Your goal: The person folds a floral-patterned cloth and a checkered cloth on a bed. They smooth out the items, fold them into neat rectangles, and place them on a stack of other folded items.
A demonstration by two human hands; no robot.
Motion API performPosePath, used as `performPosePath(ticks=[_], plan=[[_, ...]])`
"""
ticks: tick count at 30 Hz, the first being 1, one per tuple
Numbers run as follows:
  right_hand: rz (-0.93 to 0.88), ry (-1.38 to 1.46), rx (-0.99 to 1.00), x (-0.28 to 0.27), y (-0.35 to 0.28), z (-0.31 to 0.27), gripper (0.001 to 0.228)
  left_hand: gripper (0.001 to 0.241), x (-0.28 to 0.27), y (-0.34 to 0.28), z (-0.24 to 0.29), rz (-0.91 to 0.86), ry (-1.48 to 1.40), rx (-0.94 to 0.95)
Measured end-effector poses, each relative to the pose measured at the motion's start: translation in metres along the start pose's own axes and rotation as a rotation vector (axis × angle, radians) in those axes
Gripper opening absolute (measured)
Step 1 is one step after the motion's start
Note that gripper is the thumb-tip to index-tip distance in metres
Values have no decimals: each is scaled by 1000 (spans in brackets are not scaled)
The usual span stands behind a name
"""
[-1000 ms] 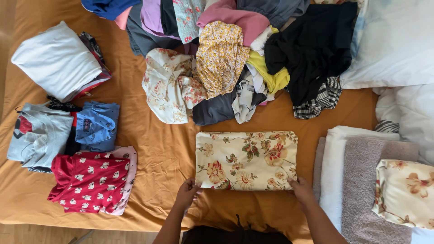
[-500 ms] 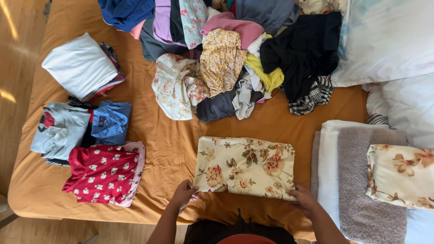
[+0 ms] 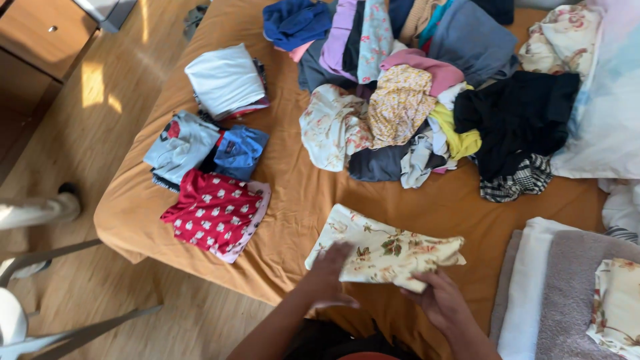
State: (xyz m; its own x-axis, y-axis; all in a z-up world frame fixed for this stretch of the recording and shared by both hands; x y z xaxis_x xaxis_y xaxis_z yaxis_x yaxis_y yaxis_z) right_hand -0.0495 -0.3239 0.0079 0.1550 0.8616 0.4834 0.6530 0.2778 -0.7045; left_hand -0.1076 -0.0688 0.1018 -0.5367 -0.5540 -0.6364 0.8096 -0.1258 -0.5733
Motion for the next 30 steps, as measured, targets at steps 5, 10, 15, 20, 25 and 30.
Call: performPosePath(ticks=[5,10,15,20,25,30], plan=[[-289,-45,-60,125,-59,-28,26,70,-14,-11,35,366,-379,145],[-390,-252,-435,136,-65,-69,23,30,-69,-67,37,141,-896,30],[-182,-618,-367,117,-39,-42,31,42,-84,-101,9,139,-1314,43],[-301,-427,136,166,-76,1,53,48,-73,-89,-50,231,-1761,84],[-581,-369,43,208,-55,-2,39,51,-105,-100,-77,329,-1956,201],[-276,-510,-167,209,-1,-14,37,43,-126,-81,-126,592,-1971,110]])
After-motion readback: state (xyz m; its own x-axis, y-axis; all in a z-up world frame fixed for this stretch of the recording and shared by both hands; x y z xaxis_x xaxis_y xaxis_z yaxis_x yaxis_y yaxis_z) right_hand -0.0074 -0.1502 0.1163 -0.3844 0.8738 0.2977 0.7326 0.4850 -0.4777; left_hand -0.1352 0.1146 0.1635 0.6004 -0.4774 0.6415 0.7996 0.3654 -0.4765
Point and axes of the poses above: each hand's wrist, its own y-axis towards the middle knuckle, its own x-axis out of the palm, z = x × y, the point moved 8 cm from there along y, towards the middle knuckle, and after that the axes turned 5 degrees about -x, right-handed, at the moved point
